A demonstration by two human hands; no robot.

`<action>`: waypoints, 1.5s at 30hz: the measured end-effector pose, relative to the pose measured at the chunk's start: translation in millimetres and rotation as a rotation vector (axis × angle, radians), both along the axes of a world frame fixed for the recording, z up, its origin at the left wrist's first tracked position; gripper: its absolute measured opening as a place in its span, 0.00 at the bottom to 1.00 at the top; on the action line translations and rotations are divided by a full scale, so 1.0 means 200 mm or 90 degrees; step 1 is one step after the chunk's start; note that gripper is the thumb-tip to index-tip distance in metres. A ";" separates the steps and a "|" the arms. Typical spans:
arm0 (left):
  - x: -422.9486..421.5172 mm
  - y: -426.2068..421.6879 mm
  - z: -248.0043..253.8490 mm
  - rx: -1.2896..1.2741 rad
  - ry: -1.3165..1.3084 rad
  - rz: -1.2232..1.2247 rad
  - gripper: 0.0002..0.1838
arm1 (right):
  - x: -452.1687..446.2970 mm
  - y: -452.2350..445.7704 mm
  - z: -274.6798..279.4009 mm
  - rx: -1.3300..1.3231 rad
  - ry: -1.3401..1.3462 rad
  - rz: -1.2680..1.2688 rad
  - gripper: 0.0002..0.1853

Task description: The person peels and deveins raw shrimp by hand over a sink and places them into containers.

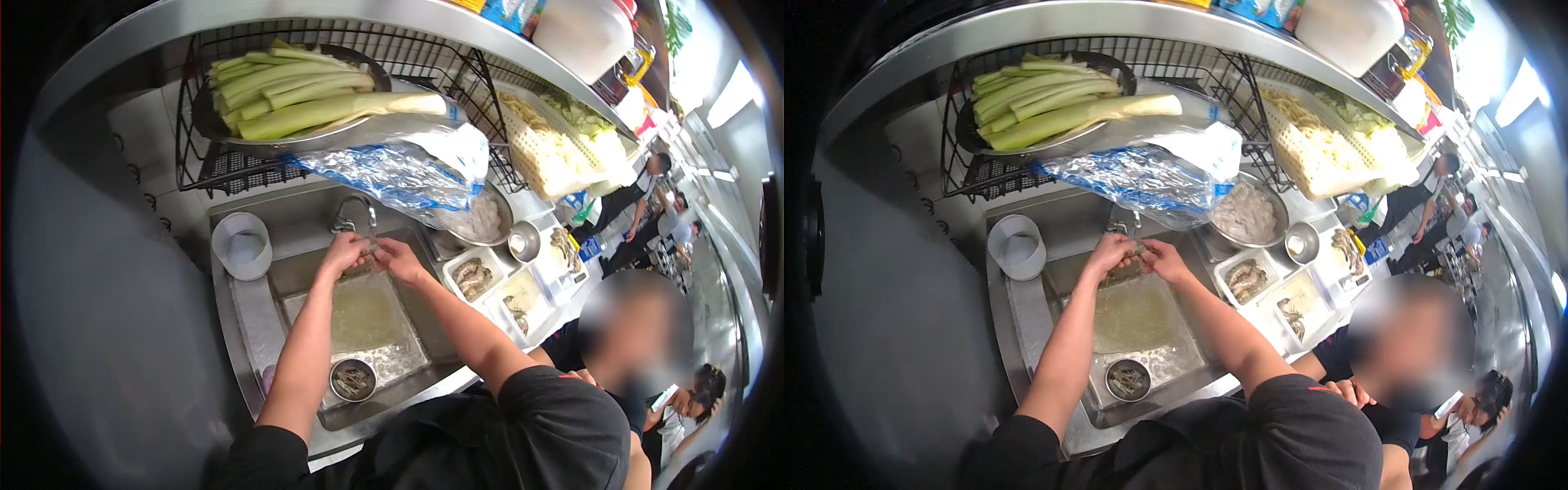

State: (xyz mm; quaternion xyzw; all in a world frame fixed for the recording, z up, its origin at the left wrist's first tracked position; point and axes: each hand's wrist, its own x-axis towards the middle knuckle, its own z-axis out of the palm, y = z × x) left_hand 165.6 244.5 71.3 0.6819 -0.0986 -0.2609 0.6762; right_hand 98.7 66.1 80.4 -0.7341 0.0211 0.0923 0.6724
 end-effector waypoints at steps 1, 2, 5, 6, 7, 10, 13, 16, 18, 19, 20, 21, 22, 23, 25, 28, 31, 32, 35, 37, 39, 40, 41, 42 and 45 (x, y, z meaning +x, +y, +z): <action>-0.03 0.02 -0.02 0.001 0.003 -0.016 0.11 | -0.02 -0.02 -0.01 -0.084 0.030 0.002 0.18; -0.07 0.04 -0.04 -0.032 0.071 -0.076 0.15 | -0.04 -0.04 -0.03 -0.211 -0.051 0.036 0.18; -0.28 -0.05 -0.25 -0.103 0.150 -0.182 0.21 | -0.16 -0.17 -0.02 -0.394 -0.071 0.117 0.16; -0.34 -0.11 -0.31 -0.140 0.161 -0.202 0.23 | -0.21 -0.27 -0.02 -0.373 -0.082 0.165 0.16; -0.37 -0.19 -0.30 -0.142 0.165 -0.218 0.23 | -0.27 -0.36 0.02 -0.350 -0.093 0.215 0.15; -0.53 -0.48 -0.22 -0.143 0.159 -0.277 0.18 | -0.41 -0.75 0.09 -0.225 0.172 0.204 0.15; -0.56 -0.74 -0.14 -0.113 0.081 -0.211 0.19 | -0.49 -1.07 0.18 -0.230 0.132 0.114 0.15; -0.56 -1.00 -0.15 -0.039 0.035 -0.156 0.18 | -0.51 -1.23 0.21 -0.231 0.152 0.045 0.15; -0.52 -1.17 -0.28 -0.022 -0.062 -0.117 0.19 | -0.52 -1.31 0.21 -0.287 0.150 -0.020 0.16; -0.51 -1.23 -0.30 0.002 -0.156 -0.073 0.19 | -0.54 -1.32 0.22 -0.288 0.151 -0.032 0.16; -0.48 -1.28 -0.33 -0.049 -0.100 -0.059 0.19 | -0.57 -1.33 0.22 -0.303 0.180 -0.033 0.18; -0.45 -1.30 -0.34 -0.065 -0.071 -0.049 0.17 | -0.60 -1.33 0.21 -0.318 0.209 -0.034 0.19; -0.42 -1.27 -0.26 -0.101 0.006 -0.092 0.16 | -0.63 -1.36 0.17 -0.273 0.249 -0.024 0.22; -0.39 -1.24 -0.18 -0.138 0.084 -0.132 0.15 | -0.66 -1.36 0.15 -0.185 0.286 -0.025 0.19; -0.34 -1.26 -0.23 -0.173 0.164 -0.136 0.12 | -0.72 -1.35 0.11 -0.095 0.323 -0.043 0.15; -0.33 -1.38 -0.27 -0.168 0.194 -0.145 0.13 | -0.79 -1.36 0.07 0.065 0.335 -0.064 0.12; -0.33 -1.54 -0.27 -0.195 0.234 -0.143 0.15 | -0.82 -1.32 0.04 0.138 0.307 -0.164 0.13; -0.33 -1.59 -0.27 -0.282 0.293 -0.140 0.15 | -0.81 -1.29 0.03 0.173 0.285 -0.231 0.14; -0.31 -1.73 -0.40 -0.330 0.344 -0.136 0.19 | -0.76 -1.21 -0.01 0.147 0.287 -0.281 0.16; -0.31 -1.72 -0.37 -0.036 -0.153 -0.175 0.22 | -0.76 -1.22 0.01 0.078 0.307 -0.245 0.16; -0.33 -1.67 -0.32 0.150 -0.225 -0.221 0.25 | -0.74 -1.23 0.00 -0.045 0.334 -0.256 0.15; -0.36 -1.65 -0.29 0.233 -0.252 -0.249 0.21 | -0.75 -1.25 -0.01 -0.051 0.311 -0.293 0.14; -0.39 -1.63 -0.26 0.316 -0.276 -0.274 0.17 | -0.76 -1.27 -0.02 -0.049 0.312 -0.287 0.14; -0.41 -1.62 -0.27 0.326 -0.323 -0.305 0.15 | -0.76 -1.28 -0.01 -0.132 0.290 -0.322 0.15; -0.44 -1.59 -0.30 0.425 -0.481 -0.315 0.15 | -0.69 -1.30 -0.04 -0.220 0.235 -0.407 0.16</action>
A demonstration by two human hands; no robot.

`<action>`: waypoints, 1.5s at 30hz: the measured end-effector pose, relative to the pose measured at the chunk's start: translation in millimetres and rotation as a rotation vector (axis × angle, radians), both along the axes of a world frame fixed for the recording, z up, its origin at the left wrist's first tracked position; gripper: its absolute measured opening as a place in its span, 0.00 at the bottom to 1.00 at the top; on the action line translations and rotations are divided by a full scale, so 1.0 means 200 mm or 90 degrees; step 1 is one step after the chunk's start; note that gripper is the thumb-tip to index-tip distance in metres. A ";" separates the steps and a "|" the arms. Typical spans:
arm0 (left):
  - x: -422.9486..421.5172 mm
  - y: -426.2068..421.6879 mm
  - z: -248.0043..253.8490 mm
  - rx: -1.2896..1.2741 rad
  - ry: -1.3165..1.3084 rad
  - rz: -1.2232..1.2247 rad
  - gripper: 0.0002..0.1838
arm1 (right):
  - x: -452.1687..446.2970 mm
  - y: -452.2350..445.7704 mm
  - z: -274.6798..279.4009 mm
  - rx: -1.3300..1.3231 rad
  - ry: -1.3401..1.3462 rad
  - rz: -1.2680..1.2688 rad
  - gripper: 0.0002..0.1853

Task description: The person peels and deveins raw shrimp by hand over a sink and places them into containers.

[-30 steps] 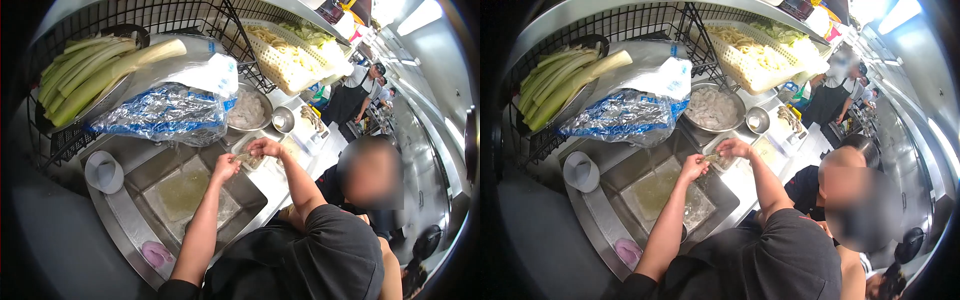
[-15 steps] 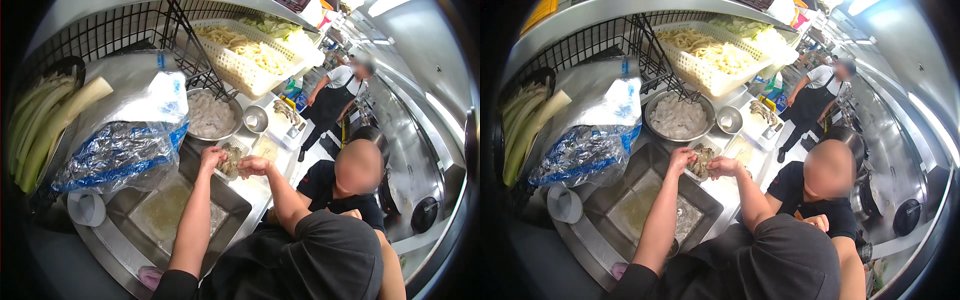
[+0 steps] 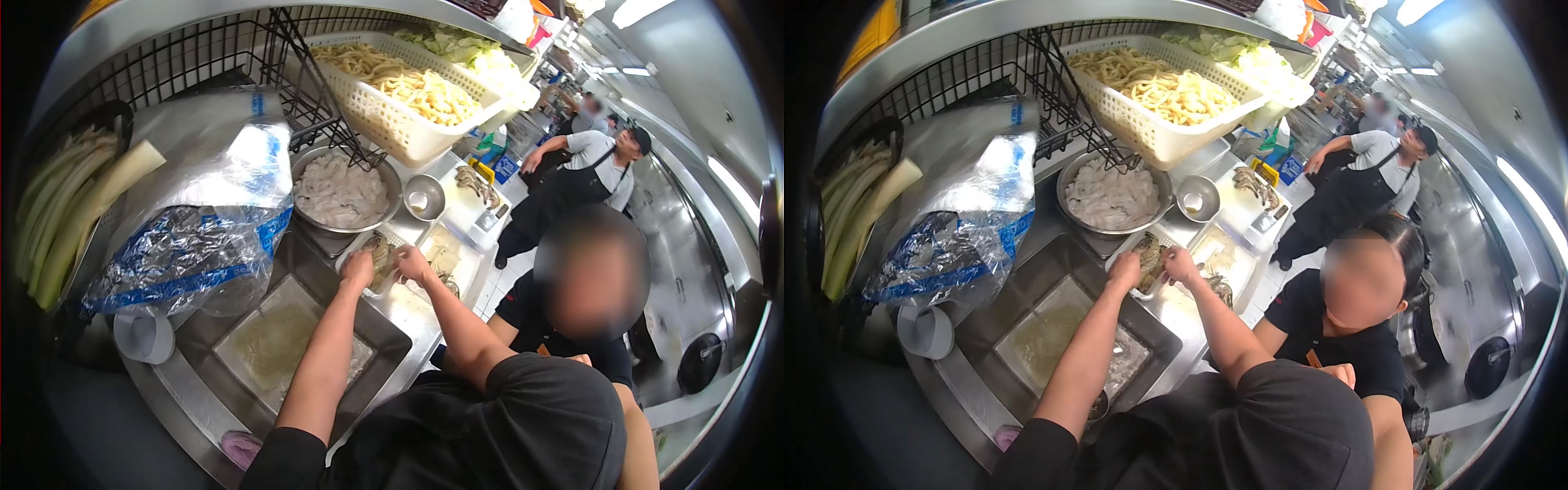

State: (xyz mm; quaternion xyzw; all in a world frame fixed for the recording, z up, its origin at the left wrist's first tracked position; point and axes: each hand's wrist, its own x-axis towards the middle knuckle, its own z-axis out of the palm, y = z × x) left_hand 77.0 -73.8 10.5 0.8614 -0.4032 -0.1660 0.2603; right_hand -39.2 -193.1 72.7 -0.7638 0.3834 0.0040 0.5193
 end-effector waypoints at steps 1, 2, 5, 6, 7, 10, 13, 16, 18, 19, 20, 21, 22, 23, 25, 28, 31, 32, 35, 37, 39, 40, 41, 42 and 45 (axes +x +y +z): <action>-0.01 0.01 -0.01 0.013 0.021 0.021 0.13 | 0.04 -0.02 -0.03 -0.102 -0.007 0.053 0.16; -0.01 0.03 -0.01 0.017 0.020 0.027 0.13 | 0.08 -0.03 -0.05 -0.204 -0.015 0.102 0.17; -0.03 0.09 0.08 0.040 0.046 0.021 0.12 | 0.21 -0.08 -0.17 -0.365 0.026 0.124 0.18; -0.03 0.09 0.07 0.013 0.029 0.021 0.13 | 0.25 -0.10 -0.18 -0.491 0.053 0.201 0.18; -0.03 0.09 0.05 -0.014 0.012 0.021 0.13 | 0.28 -0.11 -0.20 -0.404 0.110 0.180 0.16; -0.04 0.08 -0.01 -0.076 0.009 0.044 0.17 | 0.28 -0.12 -0.18 -0.353 0.085 0.248 0.20; -0.04 0.07 -0.01 -0.043 -0.011 -0.004 0.19 | 0.25 -0.08 -0.19 -0.392 0.027 0.332 0.16; -0.04 0.08 0.02 -0.014 0.022 0.007 0.18 | 0.22 -0.08 -0.14 -0.380 0.063 0.225 0.20; -0.05 0.11 0.06 -0.015 0.028 0.015 0.18 | 0.21 -0.12 -0.20 -0.417 0.013 0.309 0.21; -0.05 0.11 0.06 -0.014 0.041 0.023 0.18 | 0.19 -0.14 -0.24 -0.450 -0.032 0.395 0.23; -0.06 0.11 0.06 -0.014 0.038 0.021 0.18 | 0.18 -0.14 -0.28 -0.450 -0.034 0.392 0.23; -0.06 0.09 0.04 -0.021 0.036 0.028 0.18 | 0.17 -0.12 -0.28 -0.415 -0.066 0.420 0.24; -0.05 0.09 0.03 -0.029 0.032 0.036 0.18 | 0.17 -0.11 -0.26 -0.380 -0.100 0.450 0.25; -0.05 0.08 0.02 -0.027 0.028 0.034 0.18 | 0.15 -0.11 -0.25 -0.345 -0.079 0.426 0.26; -0.06 0.08 0.01 -0.076 0.009 0.026 0.17 | 0.11 -0.11 -0.24 -0.284 -0.125 0.374 0.26; -0.08 0.08 0.04 -0.047 -0.010 0.005 0.16 | 0.06 -0.09 -0.14 -0.270 -0.132 0.294 0.22; -0.07 0.06 0.07 0.023 -0.002 0.003 0.16 | 0.02 -0.11 -0.06 -0.331 -0.128 0.239 0.17; -0.09 0.05 0.07 0.022 -0.009 -0.011 0.16 | -0.01 -0.13 -0.05 -0.347 -0.159 0.217 0.14; -0.13 0.03 0.03 -0.019 -0.050 0.026 0.22 | -0.08 -0.25 -0.02 -0.377 -0.171 0.173 0.12; -0.14 0.01 0.05 0.033 -0.053 0.006 0.23 | -0.14 -0.34 0.02 -0.388 -0.186 0.154 0.11; -0.15 -0.03 0.00 0.049 -0.070 0.022 0.22 | -0.21 -0.43 0.05 -0.372 -0.179 0.095 0.11; -0.16 -0.04 0.01 0.058 -0.087 0.017 0.21 | -0.24 -0.49 0.05 -0.356 -0.174 0.048 0.10; -0.17 -0.04 0.02 0.053 -0.096 0.020 0.20 | -0.25 -0.55 0.04 -0.356 -0.186 0.026 0.10; -0.19 -0.05 0.05 0.048 -0.107 0.018 0.19 | -0.27 -0.60 0.04 -0.356 -0.182 0.010 0.10; -0.20 -0.10 0.02 0.046 -0.157 0.031 0.19 | -0.31 -0.79 0.08 -0.413 -0.241 -0.060 0.10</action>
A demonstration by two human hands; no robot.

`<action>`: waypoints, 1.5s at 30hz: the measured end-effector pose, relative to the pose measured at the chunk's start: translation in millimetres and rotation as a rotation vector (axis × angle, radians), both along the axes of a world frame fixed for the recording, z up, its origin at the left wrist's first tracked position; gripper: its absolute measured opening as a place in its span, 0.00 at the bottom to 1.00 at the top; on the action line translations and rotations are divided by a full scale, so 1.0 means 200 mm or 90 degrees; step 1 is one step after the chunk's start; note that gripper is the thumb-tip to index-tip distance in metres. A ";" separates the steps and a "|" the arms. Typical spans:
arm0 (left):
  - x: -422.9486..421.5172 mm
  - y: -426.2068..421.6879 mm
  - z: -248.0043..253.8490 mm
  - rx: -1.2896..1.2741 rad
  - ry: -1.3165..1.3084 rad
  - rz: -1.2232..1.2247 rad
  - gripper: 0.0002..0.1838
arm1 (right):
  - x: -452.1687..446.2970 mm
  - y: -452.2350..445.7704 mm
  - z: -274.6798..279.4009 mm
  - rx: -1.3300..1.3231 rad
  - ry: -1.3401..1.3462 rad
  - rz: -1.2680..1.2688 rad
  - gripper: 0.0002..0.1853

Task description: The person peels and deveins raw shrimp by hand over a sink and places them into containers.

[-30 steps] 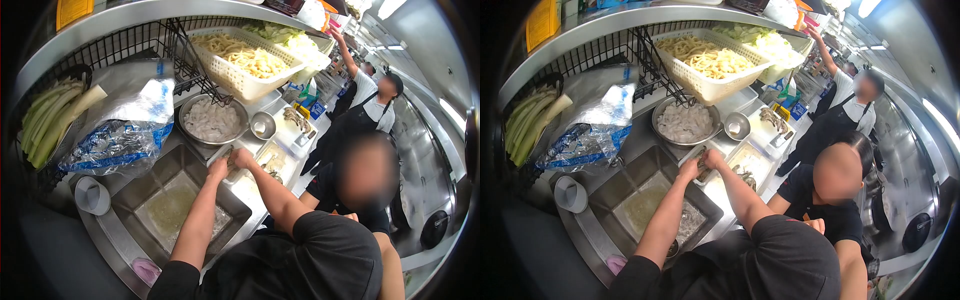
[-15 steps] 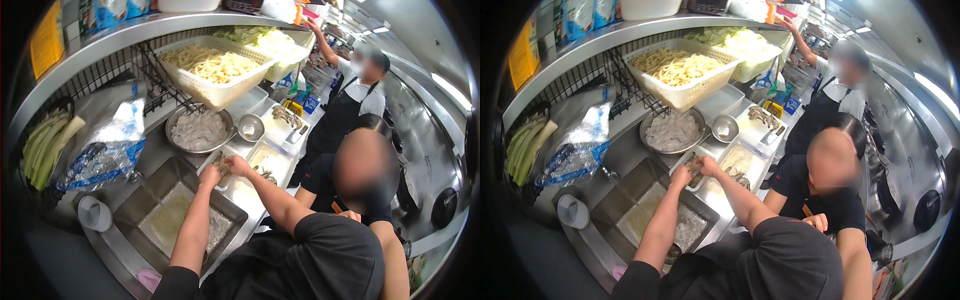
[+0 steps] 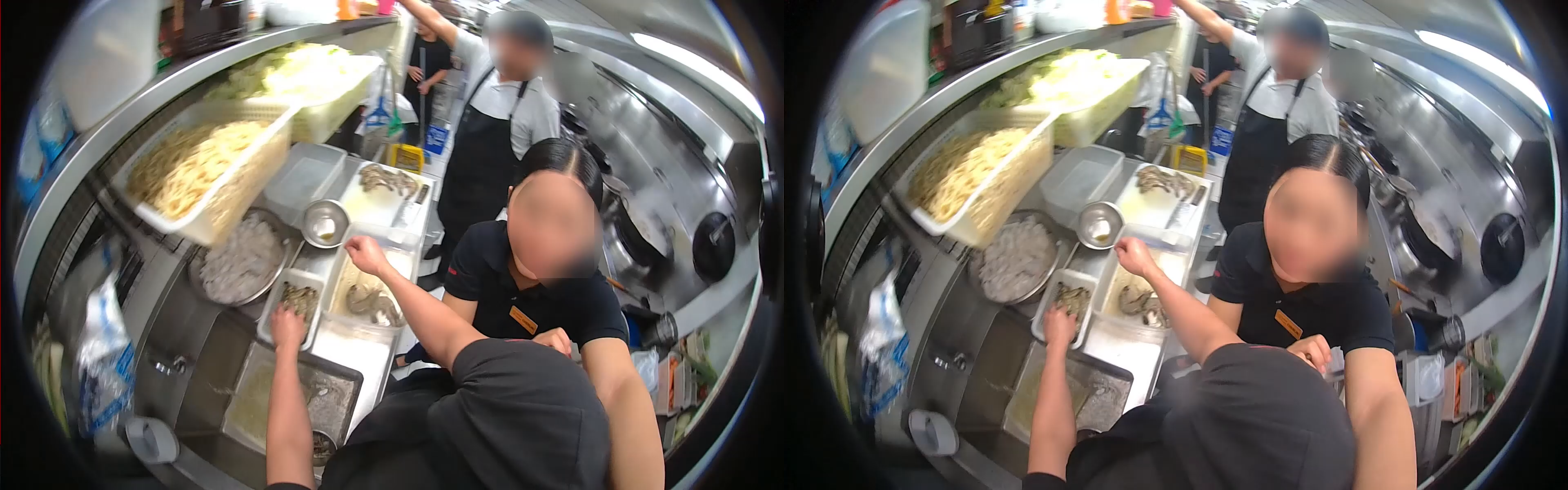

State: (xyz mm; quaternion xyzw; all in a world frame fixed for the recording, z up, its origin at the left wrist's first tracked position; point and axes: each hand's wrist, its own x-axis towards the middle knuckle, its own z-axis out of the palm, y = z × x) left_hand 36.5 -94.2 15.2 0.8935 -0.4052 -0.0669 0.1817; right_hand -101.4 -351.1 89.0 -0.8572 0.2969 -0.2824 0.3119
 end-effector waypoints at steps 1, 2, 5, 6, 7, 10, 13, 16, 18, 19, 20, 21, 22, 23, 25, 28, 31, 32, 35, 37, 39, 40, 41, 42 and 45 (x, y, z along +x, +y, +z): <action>-0.01 0.00 -0.02 -0.011 -0.015 0.011 0.19 | 0.00 -0.06 0.01 0.038 -0.016 -0.024 0.10; -0.03 0.00 -0.02 -0.024 -0.018 0.012 0.19 | -0.03 -0.14 0.01 0.078 -0.032 -0.043 0.11; -0.04 -0.04 -0.03 -0.037 -0.036 0.028 0.20 | -0.02 -0.51 -0.12 0.008 -0.037 -0.084 0.11; -0.05 -0.05 -0.03 -0.036 -0.041 0.035 0.20 | -0.02 -0.63 -0.13 0.033 -0.032 -0.112 0.11; -0.06 -0.04 -0.02 -0.033 -0.047 0.044 0.20 | -0.02 -0.74 -0.15 0.061 -0.027 -0.137 0.12; -0.05 -0.05 -0.01 -0.026 -0.033 0.058 0.22 | -0.05 -1.16 -0.20 -0.006 0.020 -0.207 0.13; -0.06 -0.07 -0.04 -0.020 -0.005 0.072 0.22 | -0.08 -1.57 -0.21 -0.006 0.114 -0.298 0.11; -0.06 -0.12 0.01 -0.026 0.061 0.102 0.26 | -0.09 -1.90 -0.25 -0.046 0.249 -0.307 0.16; -0.08 -0.15 0.05 -0.059 0.026 0.096 0.31 | -0.08 -2.06 -0.31 -0.033 0.371 -0.291 0.21; -0.08 -0.16 0.04 -0.046 0.025 0.113 0.31 | -0.07 -2.15 -0.35 -0.027 0.413 -0.274 0.23; -0.07 -0.17 0.01 -0.017 0.027 0.112 0.32 | -0.07 -2.19 -0.39 -0.031 0.409 -0.264 0.23; -0.08 -0.18 0.01 0.010 0.034 0.109 0.33 | -0.07 -2.21 -0.40 -0.035 0.409 -0.258 0.24; -0.08 -0.19 0.01 0.002 0.057 0.126 0.33 | -0.07 -2.22 -0.40 -0.027 0.424 -0.242 0.25; -0.08 -0.20 0.02 0.006 0.058 0.138 0.33 | -0.06 -2.24 -0.42 -0.027 0.426 -0.229 0.25; -0.09 -0.22 0.04 0.018 0.052 0.135 0.33 | -0.03 -2.25 -0.41 -0.006 0.440 -0.244 0.25; -0.09 -0.24 0.09 0.036 0.087 0.147 0.36 | -0.03 -2.28 -0.40 0.067 0.382 -0.253 0.27; -0.10 -0.25 0.12 0.045 0.091 0.147 0.39 | -0.07 -2.26 -0.36 0.071 0.248 -0.254 0.26; -0.10 -0.26 0.11 0.043 0.076 0.144 0.40 | -0.10 -2.24 -0.35 0.076 0.162 -0.242 0.25; -0.11 -0.25 0.11 0.020 0.076 0.153 0.39 | -0.17 -2.08 -0.32 0.122 0.045 -0.208 0.24; -0.16 -0.23 0.11 -0.023 0.029 0.183 0.36 | -0.19 -1.78 -0.25 0.212 -0.045 -0.054 0.25; -0.19 -0.23 0.12 -0.067 -0.024 0.208 0.33 | -0.16 -1.34 -0.12 0.421 -0.067 0.191 0.23; -0.22 -0.21 0.12 -0.281 0.176 0.282 0.29 | -0.13 -1.07 0.01 0.499 -0.013 0.266 0.25; -0.24 -0.18 0.10 -0.495 0.379 0.348 0.26 | -0.08 -0.81 0.00 0.535 0.029 0.320 0.26; -0.26 -0.13 0.06 -0.577 0.431 0.347 0.26 | -0.03 -0.54 0.03 0.370 0.061 0.397 0.26; -0.39 0.02 0.35 -0.751 0.902 0.435 0.26 | 0.18 0.27 -0.11 0.324 -0.022 0.523 0.18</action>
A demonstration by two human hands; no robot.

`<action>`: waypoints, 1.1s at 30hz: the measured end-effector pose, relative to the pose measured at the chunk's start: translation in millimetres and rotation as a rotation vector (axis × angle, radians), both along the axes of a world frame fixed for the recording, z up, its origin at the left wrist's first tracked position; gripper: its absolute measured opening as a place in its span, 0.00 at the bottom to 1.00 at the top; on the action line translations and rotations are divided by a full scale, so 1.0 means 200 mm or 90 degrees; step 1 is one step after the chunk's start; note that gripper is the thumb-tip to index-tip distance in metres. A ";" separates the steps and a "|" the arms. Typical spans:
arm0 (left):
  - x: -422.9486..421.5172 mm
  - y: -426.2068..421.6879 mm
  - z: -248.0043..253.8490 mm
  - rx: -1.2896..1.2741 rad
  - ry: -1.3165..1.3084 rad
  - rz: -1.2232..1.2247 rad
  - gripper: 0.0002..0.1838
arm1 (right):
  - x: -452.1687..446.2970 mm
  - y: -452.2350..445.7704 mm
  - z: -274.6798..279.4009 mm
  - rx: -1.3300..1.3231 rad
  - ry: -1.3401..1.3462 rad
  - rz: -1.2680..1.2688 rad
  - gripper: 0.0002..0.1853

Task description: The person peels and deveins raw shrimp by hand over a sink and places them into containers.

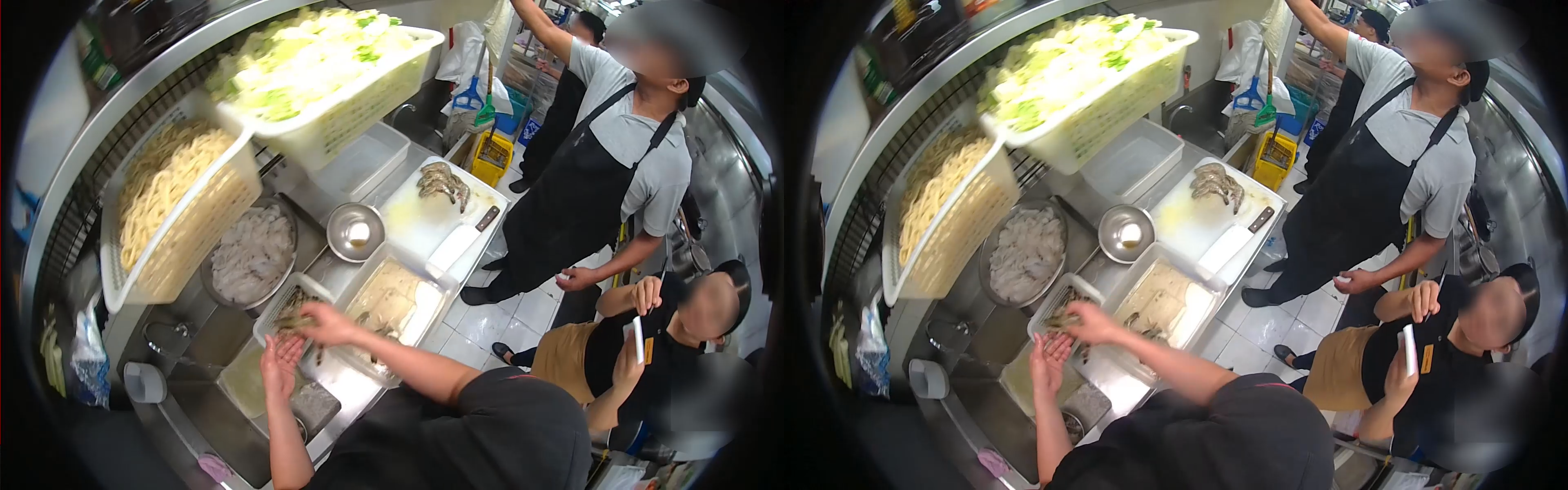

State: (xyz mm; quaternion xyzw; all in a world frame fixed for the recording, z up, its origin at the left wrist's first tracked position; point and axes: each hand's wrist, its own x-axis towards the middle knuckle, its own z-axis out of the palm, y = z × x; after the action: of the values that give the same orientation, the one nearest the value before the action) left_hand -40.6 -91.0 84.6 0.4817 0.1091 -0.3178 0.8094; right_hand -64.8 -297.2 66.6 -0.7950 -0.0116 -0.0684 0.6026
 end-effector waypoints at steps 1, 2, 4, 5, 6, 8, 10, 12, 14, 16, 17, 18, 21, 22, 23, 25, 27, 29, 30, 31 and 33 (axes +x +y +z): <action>0.01 0.11 -0.04 -0.044 0.016 0.005 0.26 | 0.04 0.22 0.03 -0.020 0.015 0.017 0.18; 0.06 0.22 -0.08 -0.045 0.016 0.012 0.26 | 0.08 0.42 0.06 -0.038 0.030 0.035 0.17; 0.19 0.47 -0.19 -0.048 -0.039 0.076 0.22 | 0.27 0.76 -0.07 -0.052 -0.022 0.076 0.17; 0.27 0.58 -0.26 -0.045 -0.058 0.123 0.19 | 0.33 0.97 -0.15 -0.061 -0.074 0.118 0.17; 0.37 0.70 -0.34 -0.034 -0.074 0.184 0.17 | 0.39 1.12 -0.17 -0.089 -0.135 0.094 0.18; 0.56 1.01 -0.57 -0.073 -0.037 0.202 0.14 | 0.53 1.33 -0.22 -0.045 -0.026 0.167 0.18; 0.67 1.22 -0.53 -0.054 0.065 0.188 0.15 | 0.72 1.52 -0.41 0.139 0.161 0.192 0.18; 0.72 1.30 -0.35 -0.077 0.123 0.167 0.13 | 0.77 1.64 -0.29 0.082 0.206 0.141 0.18; 0.82 1.34 -0.34 -0.062 0.076 0.182 0.11 | 0.83 1.74 -0.27 0.068 0.207 0.125 0.17; 0.91 1.40 -0.41 -0.043 0.034 0.179 0.10 | 0.91 1.75 -0.29 0.106 0.153 0.148 0.15; 0.96 1.44 -0.45 -0.083 0.019 0.128 0.09 | 0.93 1.76 -0.29 0.103 0.160 0.143 0.15; 1.00 1.46 -0.48 -0.124 0.001 0.079 0.08 | 0.96 1.76 -0.30 0.094 0.154 0.152 0.15; 1.02 1.47 -0.46 -0.121 -0.018 0.079 0.09 | 1.01 1.75 -0.26 0.073 0.135 0.170 0.14; 1.01 1.47 -0.45 -0.097 -0.026 0.084 0.08 | 0.99 1.76 -0.23 0.042 0.103 0.170 0.13; 0.99 1.48 -0.44 -0.098 -0.022 0.082 0.08 | 0.96 1.77 -0.21 0.012 0.077 0.171 0.12; 0.99 1.47 -0.45 -0.120 0.010 0.081 0.09 | 0.98 1.79 -0.23 -0.081 0.060 0.098 0.13; 0.96 1.43 -0.46 -0.109 -0.030 0.103 0.10 | 1.01 1.79 -0.26 -0.174 0.042 0.028 0.13; 0.96 1.43 -0.47 -0.096 -0.067 0.124 0.11 | 1.02 1.76 -0.30 -0.184 -0.018 0.055 0.13; 0.96 1.45 -0.49 -0.120 -0.046 0.117 0.11 | 1.01 1.74 -0.30 -0.183 -0.013 0.053 0.13; 0.96 1.46 -0.50 -0.144 -0.026 0.111 0.12 | 1.00 1.71 -0.29 -0.126 -0.022 0.101 0.12; 0.94 1.45 -0.44 -0.157 -0.006 0.137 0.13 | 0.97 1.70 -0.25 -0.068 -0.031 0.147 0.11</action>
State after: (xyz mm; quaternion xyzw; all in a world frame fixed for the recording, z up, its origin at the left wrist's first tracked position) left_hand 147.5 198.7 -3.7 0.3654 0.1164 -0.2383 0.8923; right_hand 129.7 42.2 16.7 -0.8173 -0.1216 -0.0173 0.5630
